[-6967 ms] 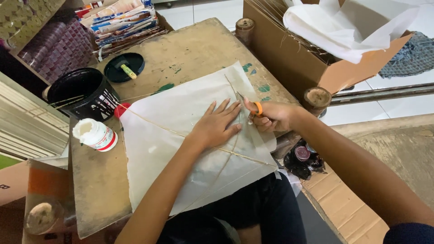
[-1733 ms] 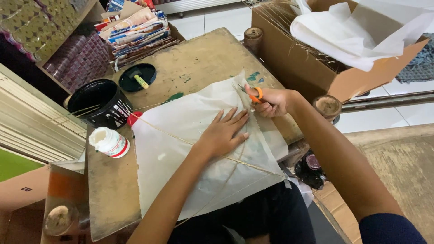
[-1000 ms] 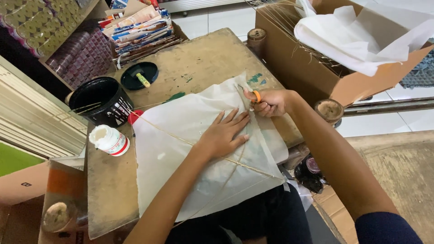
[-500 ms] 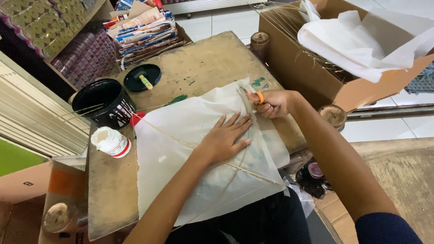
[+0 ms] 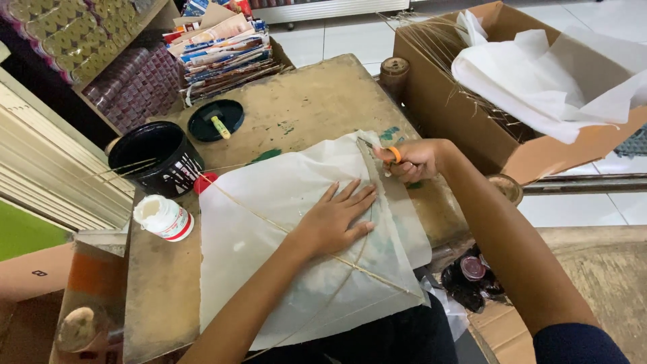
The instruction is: Trimming excess paper from a kite frame using scissors to finalize the shape
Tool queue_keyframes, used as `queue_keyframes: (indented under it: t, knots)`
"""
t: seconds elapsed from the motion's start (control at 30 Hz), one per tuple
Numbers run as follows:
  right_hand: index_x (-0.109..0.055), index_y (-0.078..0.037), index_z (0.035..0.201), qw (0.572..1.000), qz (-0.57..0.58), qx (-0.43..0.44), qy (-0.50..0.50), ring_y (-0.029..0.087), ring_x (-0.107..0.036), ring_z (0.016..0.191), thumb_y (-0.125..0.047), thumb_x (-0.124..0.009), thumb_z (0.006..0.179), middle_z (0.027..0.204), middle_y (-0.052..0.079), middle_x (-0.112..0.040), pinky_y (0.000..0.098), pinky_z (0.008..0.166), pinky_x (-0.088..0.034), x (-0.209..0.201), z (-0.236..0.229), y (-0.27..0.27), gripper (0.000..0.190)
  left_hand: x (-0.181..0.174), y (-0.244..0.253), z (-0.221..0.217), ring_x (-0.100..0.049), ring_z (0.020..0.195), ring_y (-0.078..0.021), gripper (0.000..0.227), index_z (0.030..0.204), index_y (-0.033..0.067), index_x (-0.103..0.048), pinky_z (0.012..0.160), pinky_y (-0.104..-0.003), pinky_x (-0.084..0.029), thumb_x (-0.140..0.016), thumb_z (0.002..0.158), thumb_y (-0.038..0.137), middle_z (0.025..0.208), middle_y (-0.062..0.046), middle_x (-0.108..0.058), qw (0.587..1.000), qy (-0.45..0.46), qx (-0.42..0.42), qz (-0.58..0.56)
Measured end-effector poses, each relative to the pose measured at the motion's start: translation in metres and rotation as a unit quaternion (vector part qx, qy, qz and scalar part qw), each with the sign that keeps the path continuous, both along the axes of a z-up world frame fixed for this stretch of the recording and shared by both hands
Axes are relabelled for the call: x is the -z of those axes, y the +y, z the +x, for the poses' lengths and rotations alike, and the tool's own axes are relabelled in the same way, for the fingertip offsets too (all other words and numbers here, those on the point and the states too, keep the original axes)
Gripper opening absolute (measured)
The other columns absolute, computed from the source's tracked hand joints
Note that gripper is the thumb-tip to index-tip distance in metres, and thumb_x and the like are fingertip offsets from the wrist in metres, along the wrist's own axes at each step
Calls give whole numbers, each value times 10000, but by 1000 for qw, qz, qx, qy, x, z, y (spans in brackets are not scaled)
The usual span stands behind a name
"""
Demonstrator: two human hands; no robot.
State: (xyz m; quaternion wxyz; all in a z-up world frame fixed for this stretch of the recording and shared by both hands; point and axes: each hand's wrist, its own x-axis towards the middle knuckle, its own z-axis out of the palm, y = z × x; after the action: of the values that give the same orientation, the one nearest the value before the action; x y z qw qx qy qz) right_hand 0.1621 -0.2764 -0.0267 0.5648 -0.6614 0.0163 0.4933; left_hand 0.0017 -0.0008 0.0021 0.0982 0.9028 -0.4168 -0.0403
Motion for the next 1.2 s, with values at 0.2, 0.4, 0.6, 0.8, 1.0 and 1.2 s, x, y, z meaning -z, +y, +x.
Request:
queue_keyframes:
  t: [0.2,0.4,0.6,0.8,1.0,1.2]
  knots:
    - [-454,-171,754,998,-40,22,-37,83,-277,390,-821,-598,854,473,-37,-283,154,326,-168,-30,-18,9,673,2,2,1,-182,1557,-285,669,1611,221,-246,1259,-553,-97,-293,1033,555,1672,-18,-274,1000,-5,5,0]
    - [-454,-176,787,998,-58,12,-37,95,-278,409,-765,-612,831,485,-24,-303,185,346,-162,-22,1,1,611,1,2,-1,-190,1556,-291,669,1607,212,-264,1255,-559,-86,-288,1032,553,1669,-26,-283,1000,-2,8,-13]
    - [-389,-160,615,996,-73,-37,-43,73,-273,394,-789,-574,893,462,-54,-241,151,333,-145,-34,-6,7,712,5,1,2,-192,1556,-281,682,1606,211,-266,1253,-550,-78,-266,1029,575,1669,-24,-282,1000,0,6,-10]
    - [-401,-164,578,996,-64,-44,-49,95,-280,389,-853,-545,870,463,-28,-269,170,325,-175,-35,-2,7,763,0,1,0,-200,1550,-283,670,1600,209,-277,1252,-551,-81,-260,1037,571,1667,-28,-285,1000,2,6,-13]
    - [-513,-102,756,997,-47,-25,-49,122,-246,393,-814,-564,882,487,7,-281,200,317,-161,-18,21,5,725,-5,2,-3,-208,1548,-298,674,1602,198,-279,1248,-549,-74,-259,1038,565,1666,-45,-289,1000,13,10,-25]
    - [-515,-85,798,994,-68,-55,-69,135,-277,377,-664,-641,934,478,17,-316,199,317,-168,-14,28,1,607,-1,2,-1,-215,1545,-310,665,1600,196,-283,1246,-562,-77,-277,1038,551,1666,-50,-289,999,14,10,-29]
